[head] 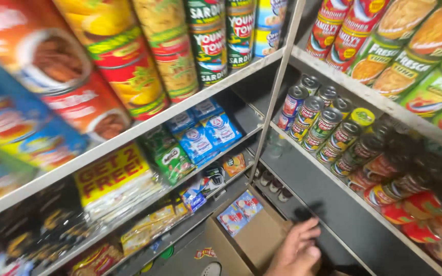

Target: Packing various coffee and creamer sachets from store shelves into a cardboard box.

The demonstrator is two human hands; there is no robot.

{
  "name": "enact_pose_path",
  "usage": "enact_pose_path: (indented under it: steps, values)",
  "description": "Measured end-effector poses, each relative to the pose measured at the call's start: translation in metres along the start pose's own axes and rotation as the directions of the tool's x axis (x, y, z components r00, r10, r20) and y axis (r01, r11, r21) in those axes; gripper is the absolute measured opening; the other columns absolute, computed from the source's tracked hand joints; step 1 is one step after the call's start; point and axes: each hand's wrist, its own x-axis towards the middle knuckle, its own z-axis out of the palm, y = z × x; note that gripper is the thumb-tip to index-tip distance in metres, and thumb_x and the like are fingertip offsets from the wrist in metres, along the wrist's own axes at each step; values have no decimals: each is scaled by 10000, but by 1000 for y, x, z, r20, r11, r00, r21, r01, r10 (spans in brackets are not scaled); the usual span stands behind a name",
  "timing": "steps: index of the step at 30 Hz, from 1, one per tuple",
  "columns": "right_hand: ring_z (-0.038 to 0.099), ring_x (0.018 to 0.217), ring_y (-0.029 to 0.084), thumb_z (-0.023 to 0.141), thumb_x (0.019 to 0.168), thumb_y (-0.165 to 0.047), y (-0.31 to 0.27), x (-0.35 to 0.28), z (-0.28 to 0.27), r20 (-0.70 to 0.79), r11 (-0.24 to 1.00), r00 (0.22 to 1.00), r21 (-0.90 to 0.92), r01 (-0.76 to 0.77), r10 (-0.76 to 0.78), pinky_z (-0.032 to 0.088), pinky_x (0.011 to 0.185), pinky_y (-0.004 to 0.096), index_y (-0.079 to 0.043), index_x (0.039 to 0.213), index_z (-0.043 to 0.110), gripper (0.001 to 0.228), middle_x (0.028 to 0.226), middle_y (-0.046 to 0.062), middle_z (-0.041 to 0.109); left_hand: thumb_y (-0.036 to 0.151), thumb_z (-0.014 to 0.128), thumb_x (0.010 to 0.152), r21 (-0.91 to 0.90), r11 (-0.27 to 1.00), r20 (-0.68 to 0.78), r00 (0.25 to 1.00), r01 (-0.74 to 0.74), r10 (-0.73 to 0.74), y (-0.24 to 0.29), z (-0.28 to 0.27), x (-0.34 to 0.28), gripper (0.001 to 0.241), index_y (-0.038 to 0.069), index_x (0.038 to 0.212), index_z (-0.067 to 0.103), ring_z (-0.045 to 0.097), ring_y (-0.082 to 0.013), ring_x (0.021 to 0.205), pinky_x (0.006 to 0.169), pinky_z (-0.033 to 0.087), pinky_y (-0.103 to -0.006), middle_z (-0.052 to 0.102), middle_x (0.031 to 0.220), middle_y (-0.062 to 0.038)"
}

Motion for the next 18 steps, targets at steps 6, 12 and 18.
enact_pose_path:
  steps: [6,12,18]
  values:
    - [187,1557,543,427,976,-648,-46,6,64,816,752,480,528,-394,-322,191,1245,702,-107,1653,200,896,1736,126,222,499,593,999,868,332,322,927,-370,191,4,-36,-24,644,148,1538,552,362,-385,1597,1291,187,-626,422,1703,-166]
    - [191,1574,432,374,1030,-655,-138,-89,160,781,717,523,577,-392,-342,125,1294,564,47,1641,187,948,1695,264,231,531,545,1031,980,159,75,967,-116,245,44,-73,-66,691,112,1580,517,312,-455,1504,1149,165,-662,388,1612,-252]
    - [192,1575,362,348,956,-581,-176,-123,223,411,885,788,123,449,-457,101,1253,494,16,1593,233,880,1690,192,258,520,216,1080,646,736,-511,832,204,218,-33,-130,-37,687,52,1527,447,366,-306,1494,1236,244,-402,448,1582,-162]
